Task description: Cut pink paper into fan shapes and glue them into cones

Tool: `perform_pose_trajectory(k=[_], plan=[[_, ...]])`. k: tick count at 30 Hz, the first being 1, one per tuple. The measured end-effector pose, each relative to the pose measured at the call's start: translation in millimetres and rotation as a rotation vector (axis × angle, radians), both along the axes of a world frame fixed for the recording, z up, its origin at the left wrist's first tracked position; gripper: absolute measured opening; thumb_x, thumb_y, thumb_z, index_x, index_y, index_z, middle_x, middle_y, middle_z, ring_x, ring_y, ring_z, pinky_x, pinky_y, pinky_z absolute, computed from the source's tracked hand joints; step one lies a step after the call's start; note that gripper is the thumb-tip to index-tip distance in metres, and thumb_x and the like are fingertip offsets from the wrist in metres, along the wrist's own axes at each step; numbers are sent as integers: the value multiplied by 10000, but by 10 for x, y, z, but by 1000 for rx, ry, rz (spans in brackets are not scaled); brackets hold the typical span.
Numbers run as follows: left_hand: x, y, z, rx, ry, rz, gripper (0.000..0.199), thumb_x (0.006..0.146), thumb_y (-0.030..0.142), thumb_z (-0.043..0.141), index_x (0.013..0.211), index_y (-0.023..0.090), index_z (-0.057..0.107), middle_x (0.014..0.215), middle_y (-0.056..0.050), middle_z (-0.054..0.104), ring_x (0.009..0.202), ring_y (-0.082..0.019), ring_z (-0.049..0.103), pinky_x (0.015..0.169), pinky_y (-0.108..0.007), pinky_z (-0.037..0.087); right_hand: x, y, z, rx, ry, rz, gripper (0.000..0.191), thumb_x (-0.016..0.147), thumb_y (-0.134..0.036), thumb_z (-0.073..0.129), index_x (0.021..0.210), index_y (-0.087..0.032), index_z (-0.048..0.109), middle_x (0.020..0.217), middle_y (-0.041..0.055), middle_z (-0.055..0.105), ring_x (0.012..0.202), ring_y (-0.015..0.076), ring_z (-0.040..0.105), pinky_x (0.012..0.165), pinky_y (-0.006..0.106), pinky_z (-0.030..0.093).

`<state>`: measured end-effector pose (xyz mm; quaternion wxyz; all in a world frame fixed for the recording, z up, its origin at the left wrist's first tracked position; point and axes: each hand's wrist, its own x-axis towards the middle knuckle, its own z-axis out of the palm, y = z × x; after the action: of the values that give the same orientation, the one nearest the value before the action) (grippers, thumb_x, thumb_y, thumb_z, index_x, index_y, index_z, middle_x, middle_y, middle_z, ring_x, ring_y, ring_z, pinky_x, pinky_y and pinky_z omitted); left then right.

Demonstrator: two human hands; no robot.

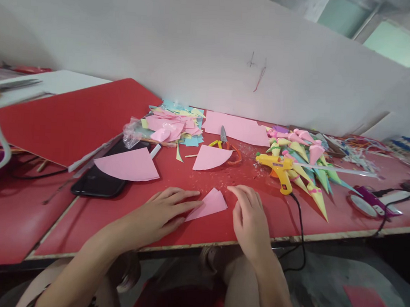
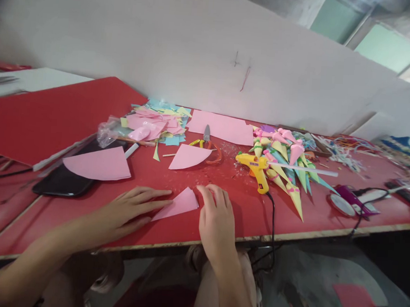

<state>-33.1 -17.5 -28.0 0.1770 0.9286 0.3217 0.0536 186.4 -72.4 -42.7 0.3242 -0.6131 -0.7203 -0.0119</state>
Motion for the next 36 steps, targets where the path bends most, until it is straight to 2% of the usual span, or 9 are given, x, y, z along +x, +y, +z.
perform_pose_trajectory(k=[2,4,6,8,12,16,22,33,36], plan=[[-6,-4,-7,-18,-16,23,427,890,248,380,1312,312,356,1358,-8,434,1189,-187,406,987,-376,343,-42,-74,63,31,-45,67,388,823,-66,348,1126,-207,544,1020,93,541,957,219,489,826,374,428],[-16,-1,-33,-28,-49,35,460,879,253,400,1329,298,320,1352,-19,440,1205,-191,389,994,-381,335,-132,-153,113,-28,-131,206,362,844,-129,393,1145,-257,549,983,77,549,891,211,505,780,357,442],[-25,7,-68,-37,-69,36,494,858,221,419,1335,284,307,1342,-29,446,1207,-193,387,996,-382,334,-244,-219,125,-134,-197,332,358,858,-238,447,1208,-286,504,1032,71,549,913,218,503,772,353,452],[-30,16,-95,-44,-69,47,526,833,172,423,1336,270,305,1334,-38,452,1204,-197,390,995,-387,333,-334,-261,101,-196,-232,355,409,852,-349,475,1254,-278,459,1111,79,533,972,240,487,798,376,451],[-23,14,-93,-46,-73,64,558,810,169,436,1341,268,296,1314,-44,468,1191,-208,403,986,-394,342,-355,-277,38,-253,-241,343,456,842,-421,472,1268,-260,449,1197,77,507,1046,257,459,859,404,428],[-6,1,-54,-61,-60,62,545,815,214,456,1337,270,308,1323,-37,463,1194,-214,397,991,-396,335,-217,-246,46,-297,-196,303,418,850,-402,459,1252,-289,474,1219,69,498,1066,256,451,873,414,419],[2,0,-36,-83,-35,55,563,807,185,447,1342,282,299,1364,-11,420,1210,-208,369,1011,-400,307,11,-219,84,-303,-209,249,395,840,-385,484,1226,-302,512,1221,76,495,1049,260,455,865,439,420],[-4,19,-36,-11,-32,2,530,787,130,448,1277,328,415,1360,2,425,1158,-212,410,970,-402,349,191,-235,23,-187,-282,79,328,847,-310,479,1154,-252,578,1177,83,563,1038,249,506,831,414,453],[-4,10,-29,-9,-33,4,522,796,143,443,1281,332,407,1354,8,430,1154,-209,409,976,-404,345,238,-190,34,-165,-255,-13,257,850,-264,455,1008,-198,647,1087,92,611,981,247,548,828,410,452]])
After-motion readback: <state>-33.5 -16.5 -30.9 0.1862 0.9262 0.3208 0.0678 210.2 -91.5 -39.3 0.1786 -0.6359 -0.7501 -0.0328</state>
